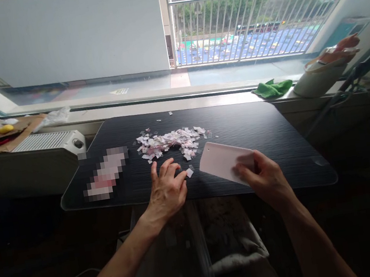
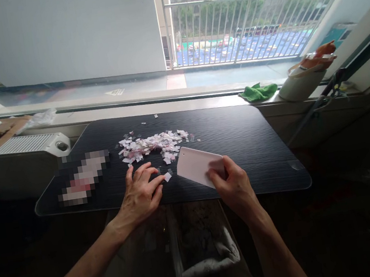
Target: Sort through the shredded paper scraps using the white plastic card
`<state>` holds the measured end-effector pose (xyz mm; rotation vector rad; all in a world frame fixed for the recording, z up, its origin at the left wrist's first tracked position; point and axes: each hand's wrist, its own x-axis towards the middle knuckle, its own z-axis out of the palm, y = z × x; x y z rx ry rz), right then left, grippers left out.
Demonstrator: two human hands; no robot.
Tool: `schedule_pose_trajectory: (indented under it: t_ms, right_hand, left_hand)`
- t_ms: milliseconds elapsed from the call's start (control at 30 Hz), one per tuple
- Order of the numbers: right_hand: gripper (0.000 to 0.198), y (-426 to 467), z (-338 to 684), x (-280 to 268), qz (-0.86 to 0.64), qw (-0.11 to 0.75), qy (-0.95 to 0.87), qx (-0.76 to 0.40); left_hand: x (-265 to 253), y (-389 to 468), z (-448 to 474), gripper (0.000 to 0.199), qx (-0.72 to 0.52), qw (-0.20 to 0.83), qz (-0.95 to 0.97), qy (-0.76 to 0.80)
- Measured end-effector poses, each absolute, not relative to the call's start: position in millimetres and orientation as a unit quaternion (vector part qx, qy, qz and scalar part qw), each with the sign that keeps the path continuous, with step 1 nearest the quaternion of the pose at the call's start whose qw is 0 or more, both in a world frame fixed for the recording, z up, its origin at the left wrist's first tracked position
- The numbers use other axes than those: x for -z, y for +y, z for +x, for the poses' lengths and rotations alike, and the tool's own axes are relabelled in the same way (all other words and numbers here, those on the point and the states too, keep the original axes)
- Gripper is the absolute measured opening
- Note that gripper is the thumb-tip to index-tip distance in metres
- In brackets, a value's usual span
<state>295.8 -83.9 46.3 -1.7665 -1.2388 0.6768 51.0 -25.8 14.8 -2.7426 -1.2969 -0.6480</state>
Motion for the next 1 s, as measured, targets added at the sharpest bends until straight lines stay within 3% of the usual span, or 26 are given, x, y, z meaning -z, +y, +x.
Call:
schedule_pose_trajectory:
  t_ms: [100,300,567,867,1000]
  right_hand:
    - [0.019,-81.5,286.2,-43.2,-0.679,0.455,-0.491,-0.302]
    - [0.018,-90.8,286.4,-47.0,-0.715,0.394,-0.513,-0.266]
    - [0.016,-89.2,283.4,-51.5,-0.698,0.433,-0.504,-0.267]
    - [0.02,-91.5,297.3,-53.9,-0.725,0.345,-0.542,-0.247]
    - [0.022,-94.2,304.9,-57.4,-0.736,0.381,-0.515,-0.218]
  left_hand:
    - [-14.7,-27.6,52.5,0.026,0.208,0.017,-0.886,-0.415]
    - [-16.3,-31.2,51.6,0.028,0.2,-0.006,-0.884,-0.422]
    - [-15.6,-33.4,54.2,0.027,0.207,-0.01,-0.885,-0.416]
    - [-19.5,-36.3,38.6,0.027,0.226,-0.018,-0.867,-0.443]
    - [-15.5,-36.4,34.6,0.027,0.228,-0.018,-0.863,-0.451]
